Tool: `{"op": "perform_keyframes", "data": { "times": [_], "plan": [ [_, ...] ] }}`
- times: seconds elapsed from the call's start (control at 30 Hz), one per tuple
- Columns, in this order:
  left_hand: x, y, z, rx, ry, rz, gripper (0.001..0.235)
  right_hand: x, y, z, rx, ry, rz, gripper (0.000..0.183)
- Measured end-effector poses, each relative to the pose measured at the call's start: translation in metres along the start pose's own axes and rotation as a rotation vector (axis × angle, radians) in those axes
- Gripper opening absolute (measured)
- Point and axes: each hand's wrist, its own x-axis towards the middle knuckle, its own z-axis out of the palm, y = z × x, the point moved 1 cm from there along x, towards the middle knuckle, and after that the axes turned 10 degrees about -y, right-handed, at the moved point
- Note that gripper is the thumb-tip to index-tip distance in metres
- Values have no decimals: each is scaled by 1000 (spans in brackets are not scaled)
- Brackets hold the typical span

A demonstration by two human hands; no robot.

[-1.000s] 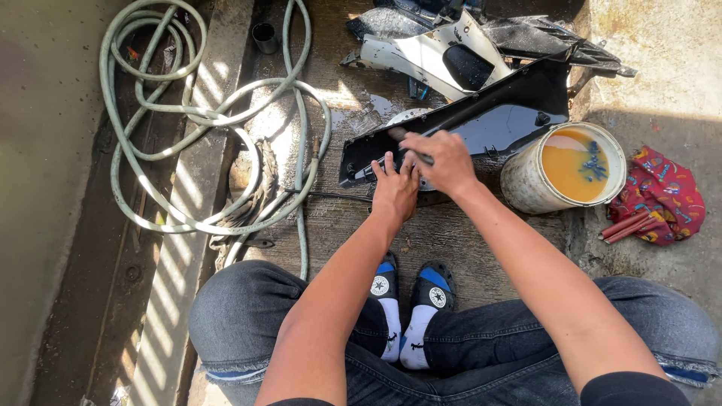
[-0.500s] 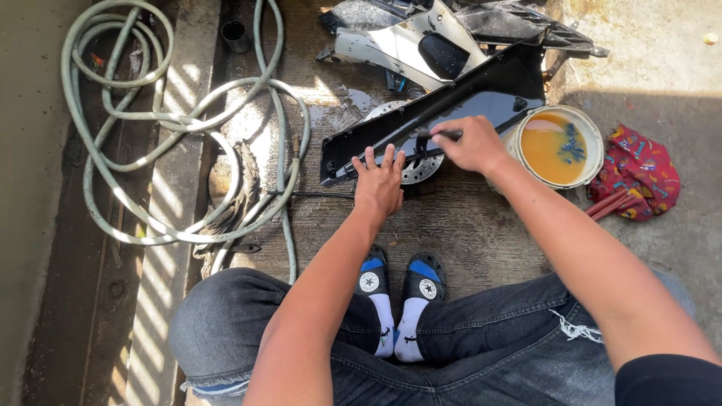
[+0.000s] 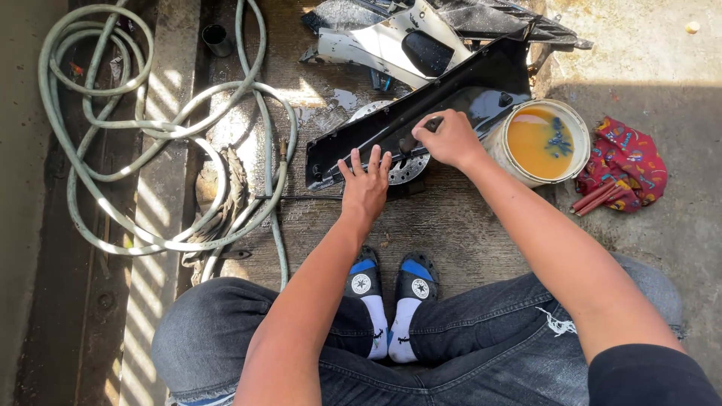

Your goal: The person rinses a red motorcycle fairing with a hose, then wipes it with a blue cloth. They then use a small brush to scrub the surface of the fairing, dipping the brush into a bucket of liquid as needed.

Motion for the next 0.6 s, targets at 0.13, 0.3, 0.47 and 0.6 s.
{"op": "perform_keyframes", "data": {
  "times": [0.13,0.3,0.47,0.6],
  "plan": [
    [-1,1,-3,12,38,-11,65,7,-5,4,-74,26,4,15],
    [-1,1,-4,-17,-46,3,68,17,-7,11,-149,39,99,15],
    [-12,2,-24,-48,-89,10,81,-7,-21,13,3,29,60,20],
    [-21,1,-27,11,-77,12,91,7,-9,10,50,-35,44,18]
  ]
}}
